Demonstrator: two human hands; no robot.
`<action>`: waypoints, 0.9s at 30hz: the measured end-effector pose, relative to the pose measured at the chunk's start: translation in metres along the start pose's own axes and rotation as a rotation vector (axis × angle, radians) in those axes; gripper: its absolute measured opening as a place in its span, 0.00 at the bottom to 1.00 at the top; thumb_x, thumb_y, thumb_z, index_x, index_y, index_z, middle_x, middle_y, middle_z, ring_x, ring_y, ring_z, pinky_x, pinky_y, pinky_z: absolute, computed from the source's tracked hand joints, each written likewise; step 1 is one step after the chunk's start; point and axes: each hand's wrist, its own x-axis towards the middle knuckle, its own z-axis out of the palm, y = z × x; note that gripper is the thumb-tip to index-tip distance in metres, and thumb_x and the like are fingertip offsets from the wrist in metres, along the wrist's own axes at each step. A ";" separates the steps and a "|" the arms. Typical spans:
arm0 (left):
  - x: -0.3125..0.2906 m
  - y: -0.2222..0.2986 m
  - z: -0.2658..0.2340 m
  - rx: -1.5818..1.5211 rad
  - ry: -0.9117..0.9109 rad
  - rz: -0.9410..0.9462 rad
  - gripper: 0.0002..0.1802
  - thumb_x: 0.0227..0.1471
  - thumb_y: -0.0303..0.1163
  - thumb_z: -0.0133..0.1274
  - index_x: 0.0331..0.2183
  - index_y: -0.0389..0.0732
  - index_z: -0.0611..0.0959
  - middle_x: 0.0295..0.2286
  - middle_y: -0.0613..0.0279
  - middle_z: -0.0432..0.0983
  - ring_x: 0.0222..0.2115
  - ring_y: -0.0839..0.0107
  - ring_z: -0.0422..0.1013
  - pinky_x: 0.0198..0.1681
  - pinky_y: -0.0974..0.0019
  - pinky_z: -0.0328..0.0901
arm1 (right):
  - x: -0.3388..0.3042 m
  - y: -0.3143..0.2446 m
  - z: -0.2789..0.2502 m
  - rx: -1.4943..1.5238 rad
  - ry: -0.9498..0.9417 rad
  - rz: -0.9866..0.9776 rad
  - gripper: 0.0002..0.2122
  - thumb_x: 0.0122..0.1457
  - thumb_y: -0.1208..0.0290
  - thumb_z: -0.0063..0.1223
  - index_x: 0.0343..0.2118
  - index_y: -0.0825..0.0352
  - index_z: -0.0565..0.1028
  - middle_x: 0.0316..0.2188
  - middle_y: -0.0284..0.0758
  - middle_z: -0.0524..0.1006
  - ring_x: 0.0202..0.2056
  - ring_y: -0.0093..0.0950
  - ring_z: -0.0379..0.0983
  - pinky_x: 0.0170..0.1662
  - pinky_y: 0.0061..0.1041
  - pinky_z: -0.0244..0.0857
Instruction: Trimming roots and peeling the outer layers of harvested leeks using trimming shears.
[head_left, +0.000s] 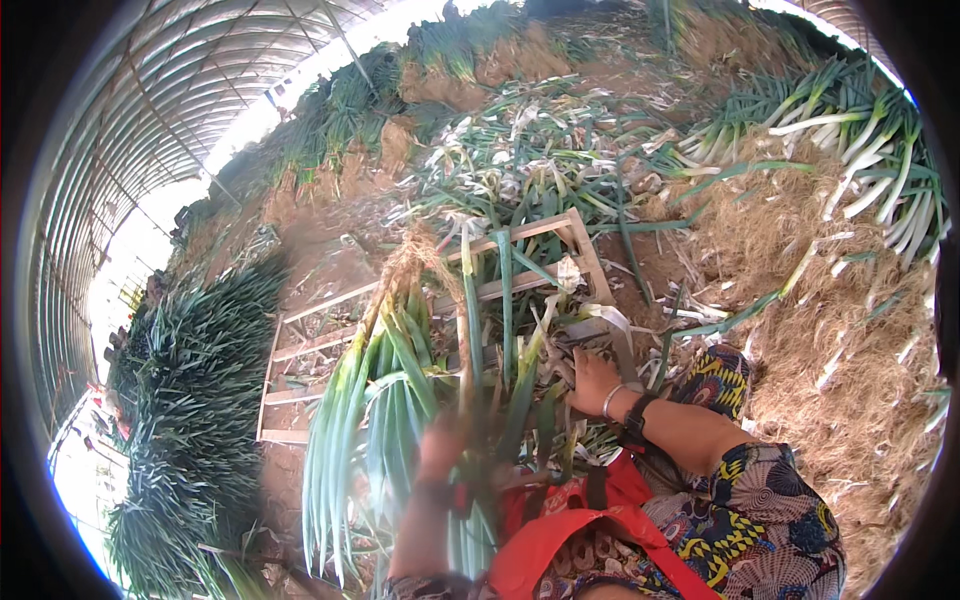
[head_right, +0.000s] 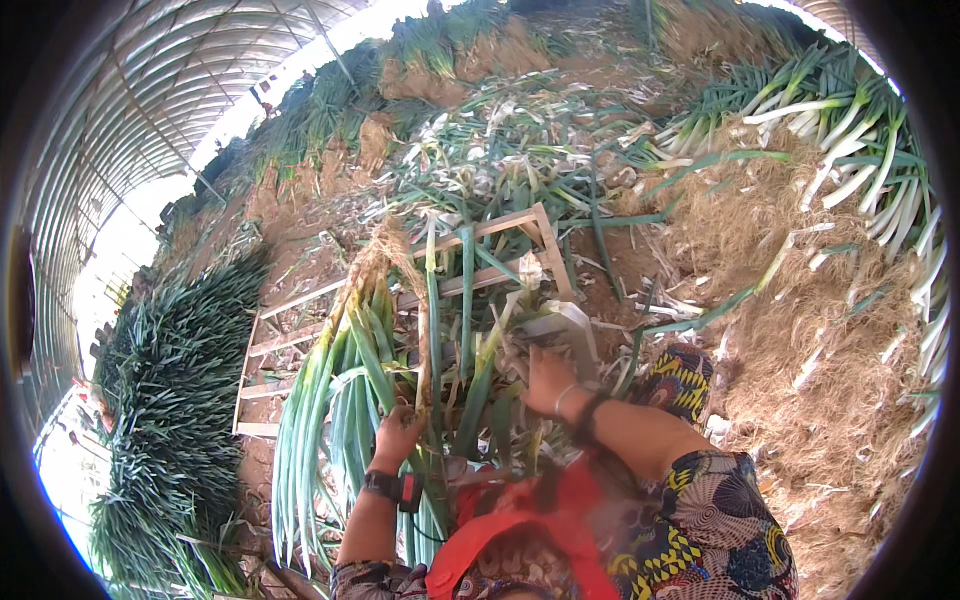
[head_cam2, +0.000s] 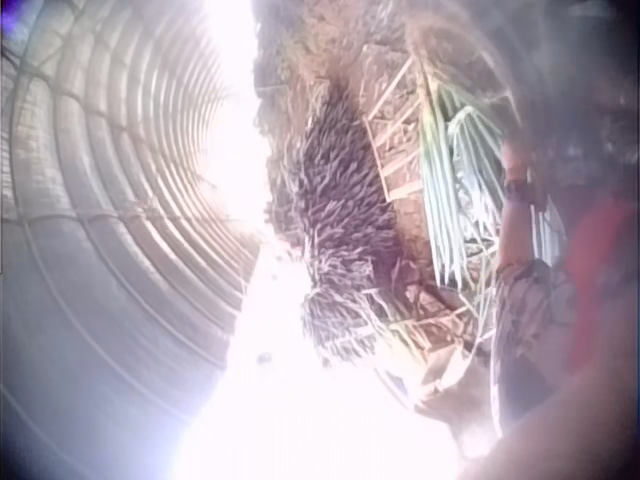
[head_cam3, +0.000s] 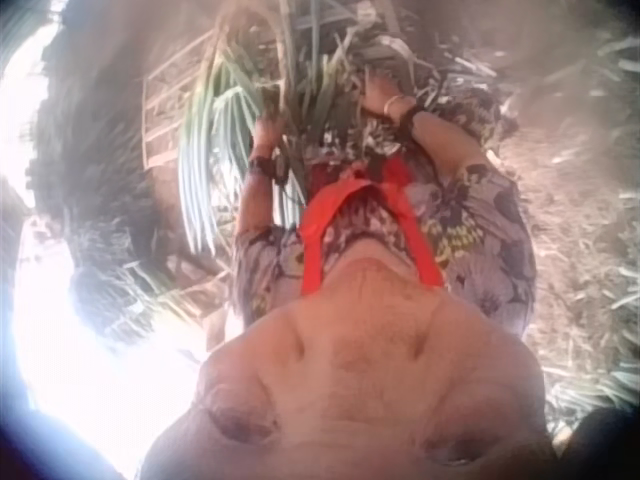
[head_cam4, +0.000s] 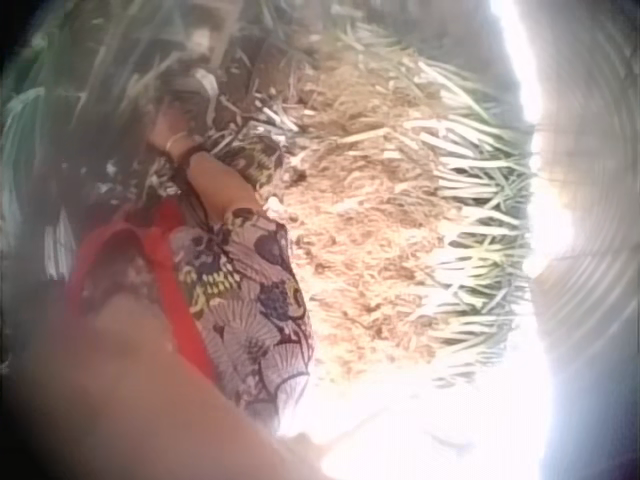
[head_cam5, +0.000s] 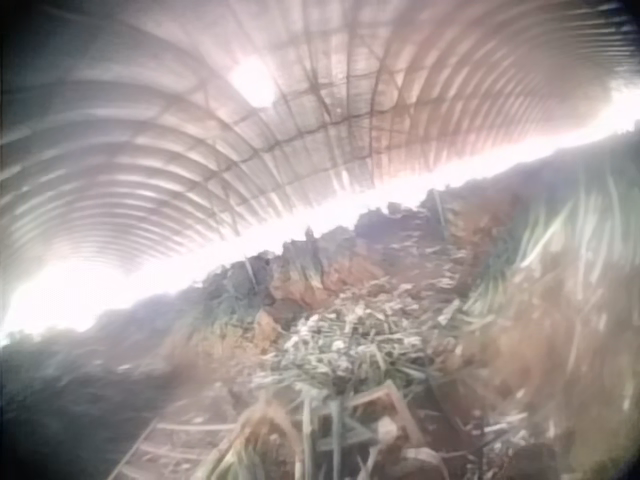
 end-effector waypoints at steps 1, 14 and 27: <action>0.006 -0.014 0.014 -0.059 0.000 -0.033 0.32 0.40 0.49 0.60 0.45 0.43 0.73 0.36 0.38 0.74 0.40 0.47 0.72 0.43 0.56 0.67 | -0.001 -0.002 0.001 0.001 0.009 0.010 0.41 0.43 0.59 0.60 0.57 0.75 0.54 0.48 0.52 0.67 0.49 0.48 0.65 0.52 0.45 0.58; -0.017 -0.005 0.011 -0.404 0.245 -0.074 0.32 0.36 0.42 0.65 0.42 0.40 0.70 0.35 0.52 0.75 0.34 0.57 0.74 0.36 0.61 0.69 | -0.053 -0.029 -0.032 0.272 -0.216 -0.215 0.22 0.43 0.59 0.60 0.35 0.73 0.70 0.34 0.52 0.75 0.38 0.47 0.72 0.42 0.39 0.66; -0.021 -0.008 0.026 -0.415 0.106 -0.058 0.41 0.32 0.35 0.67 0.49 0.41 0.66 0.38 0.46 0.73 0.40 0.55 0.72 0.45 0.60 0.67 | -0.079 -0.100 -0.046 0.084 -0.460 -0.393 0.18 0.45 0.63 0.56 0.31 0.75 0.69 0.27 0.51 0.73 0.31 0.47 0.72 0.35 0.41 0.66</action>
